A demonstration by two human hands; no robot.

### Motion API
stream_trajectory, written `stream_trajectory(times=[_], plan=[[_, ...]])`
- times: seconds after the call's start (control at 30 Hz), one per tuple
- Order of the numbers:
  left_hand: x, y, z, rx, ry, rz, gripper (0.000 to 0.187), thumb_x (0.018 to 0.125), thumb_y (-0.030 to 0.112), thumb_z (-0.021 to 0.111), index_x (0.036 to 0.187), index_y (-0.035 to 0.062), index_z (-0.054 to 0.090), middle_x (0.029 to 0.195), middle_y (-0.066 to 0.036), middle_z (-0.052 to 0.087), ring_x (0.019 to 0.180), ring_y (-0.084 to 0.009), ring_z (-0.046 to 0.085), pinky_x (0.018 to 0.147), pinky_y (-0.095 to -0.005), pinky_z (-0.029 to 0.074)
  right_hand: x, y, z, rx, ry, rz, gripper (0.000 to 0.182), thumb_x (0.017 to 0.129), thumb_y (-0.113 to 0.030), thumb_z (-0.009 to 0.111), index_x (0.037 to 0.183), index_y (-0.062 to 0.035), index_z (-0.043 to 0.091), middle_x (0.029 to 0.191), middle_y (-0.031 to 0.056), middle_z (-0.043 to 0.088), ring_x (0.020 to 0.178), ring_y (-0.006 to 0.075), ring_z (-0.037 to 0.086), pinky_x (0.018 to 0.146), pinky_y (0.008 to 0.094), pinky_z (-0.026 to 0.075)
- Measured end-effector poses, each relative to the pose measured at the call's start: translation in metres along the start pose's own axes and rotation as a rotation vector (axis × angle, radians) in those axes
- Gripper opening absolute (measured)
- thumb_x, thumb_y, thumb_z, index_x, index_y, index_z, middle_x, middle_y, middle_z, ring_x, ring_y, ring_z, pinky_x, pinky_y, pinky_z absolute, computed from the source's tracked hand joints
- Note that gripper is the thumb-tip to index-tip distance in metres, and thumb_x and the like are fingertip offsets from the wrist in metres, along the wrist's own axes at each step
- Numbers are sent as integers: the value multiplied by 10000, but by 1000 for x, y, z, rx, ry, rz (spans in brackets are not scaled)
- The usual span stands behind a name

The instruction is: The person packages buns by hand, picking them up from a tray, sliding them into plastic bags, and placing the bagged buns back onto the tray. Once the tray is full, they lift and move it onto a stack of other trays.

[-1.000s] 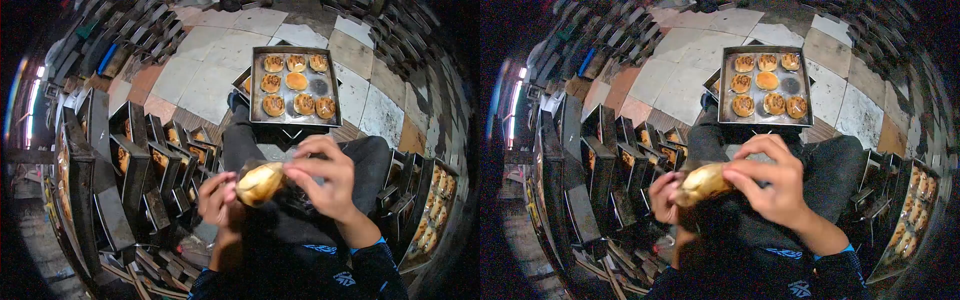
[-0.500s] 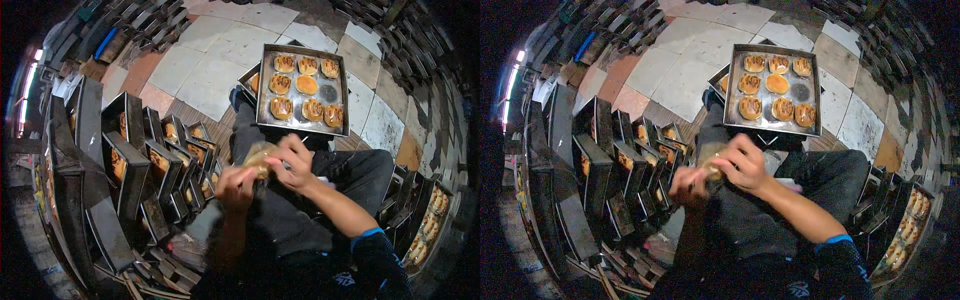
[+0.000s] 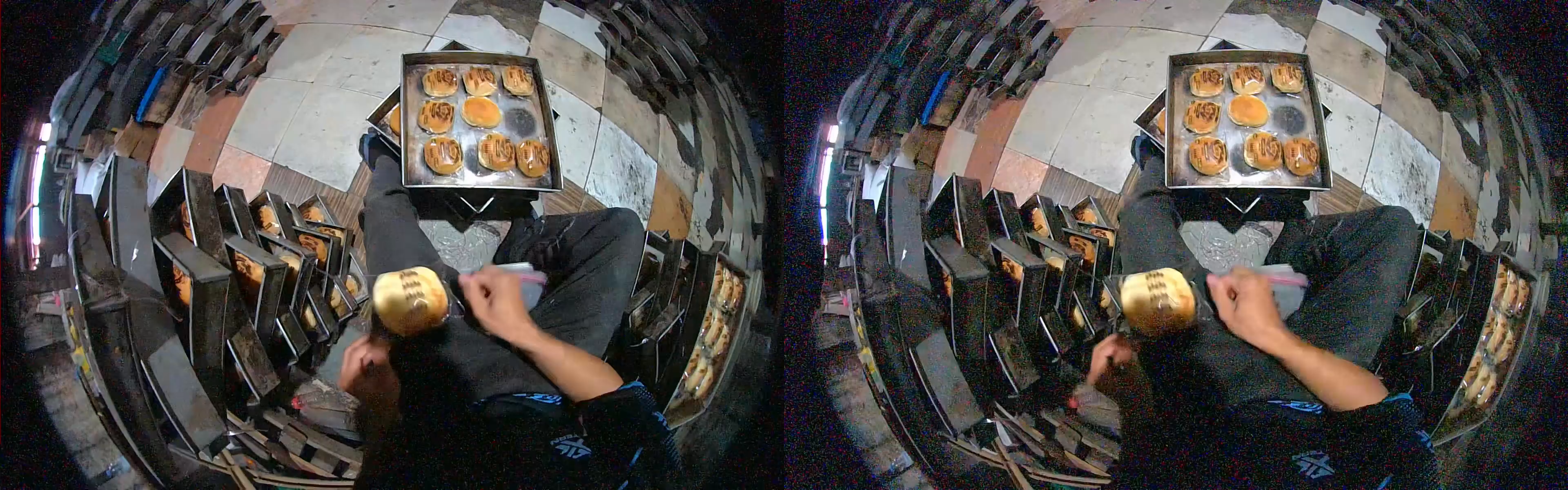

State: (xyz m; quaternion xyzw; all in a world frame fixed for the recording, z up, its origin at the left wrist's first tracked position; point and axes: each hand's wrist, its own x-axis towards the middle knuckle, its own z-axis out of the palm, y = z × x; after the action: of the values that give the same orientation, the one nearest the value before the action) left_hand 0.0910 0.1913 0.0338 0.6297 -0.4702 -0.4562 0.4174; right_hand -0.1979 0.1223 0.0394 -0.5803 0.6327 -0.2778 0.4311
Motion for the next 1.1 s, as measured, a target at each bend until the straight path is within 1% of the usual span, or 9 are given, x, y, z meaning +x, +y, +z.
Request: stream_trajectory(times=[0.03, 0.1, 0.17, 0.33, 0.43, 0.47, 0.63, 0.9, 1.1], plan=[[4, 1, -21, -388, -359, -477, 100, 838, 74, 675, 845, -24, 656, 850, -114, 686, 793, -171, 648, 728, -352, 519, 7, -17, -14, -55, 81, -49, 220, 842, -196, 705, 733, -10, 659, 813, 183, 656, 659, 281, 598, 568, 387, 412], [15, 80, 55, 206, 476, 95, 131, 851, 92, 721, 831, -17, 651, 743, -54, 640, 699, -109, 583, 665, -261, 489, 31, -45, -25, 11, 42, -367, 178, 816, -195, 726, 853, -27, 680, 866, 179, 668, 741, 281, 629, 619, 371, 444], [54, 86, 49, 221, 358, 60, 217, 903, 148, 685, 759, -10, 645, 681, 37, 564, 642, -46, 440, 562, -214, 353, 44, -68, -20, -77, -67, -719, 471, 748, -193, 771, 1181, -63, 641, 1020, 179, 684, 971, 312, 659, 816, 339, 502], [110, 102, 64, -5, 307, 112, 244, 944, 251, 629, 937, 6, 624, 771, 58, 516, 679, -35, 438, 591, -201, 350, 100, -33, -14, 273, -350, -259, 695, 716, -304, 841, 1285, -16, 565, 1257, 127, 628, 1147, 200, 592, 983, 368, 452], [112, 102, 98, -117, 269, 58, 258, 876, 262, 694, 941, 19, 635, 773, 15, 575, 671, -104, 522, 641, -249, 427, 150, 35, -28, 614, -48, 307, 698, 787, -368, 788, 1313, -12, 498, 1107, 185, 625, 1003, 265, 625, 835, 396, 535], [109, 89, 114, 97, 145, 122, 260, 835, 252, 717, 946, 31, 638, 792, -28, 594, 705, -164, 560, 679, -288, 450, 161, 32, -38, 701, 181, 480, 403, 813, -322, 771, 1003, 3, 625, 937, 102, 660, 798, 165, 631, 617, 306, 542], [83, 49, 197, 539, -333, 485, 192, 795, 151, 704, 947, 53, 640, 858, -133, 628, 831, -329, 619, 764, -400, 496, 229, 134, -114, 589, 651, 353, 448, 921, -395, 626, 1115, 7, 597, 885, 123, 673, 632, 187, 649, 562, 317, 541], [78, 24, 196, 467, -615, 450, 126, 861, 170, 635, 854, 47, 659, 862, -136, 645, 814, -334, 635, 721, -441, 501, 47, 60, -110, 4, -571, -120, 134, 813, -172, 734, 876, -54, 724, 729, 92, 696, 658, 192, 646, 658, 336, 515], [71, 62, 195, 489, -537, 132, 269, 897, 239, 660, 1065, 30, 652, 938, -153, 681, 739, -280, 681, 702, -389, 530, 11, 47, -99, -199, 381, -456, 74, 798, -19, 677, 869, -18, 695, 751, 134, 666, 669, 339, 633, 666, 383, 518]])
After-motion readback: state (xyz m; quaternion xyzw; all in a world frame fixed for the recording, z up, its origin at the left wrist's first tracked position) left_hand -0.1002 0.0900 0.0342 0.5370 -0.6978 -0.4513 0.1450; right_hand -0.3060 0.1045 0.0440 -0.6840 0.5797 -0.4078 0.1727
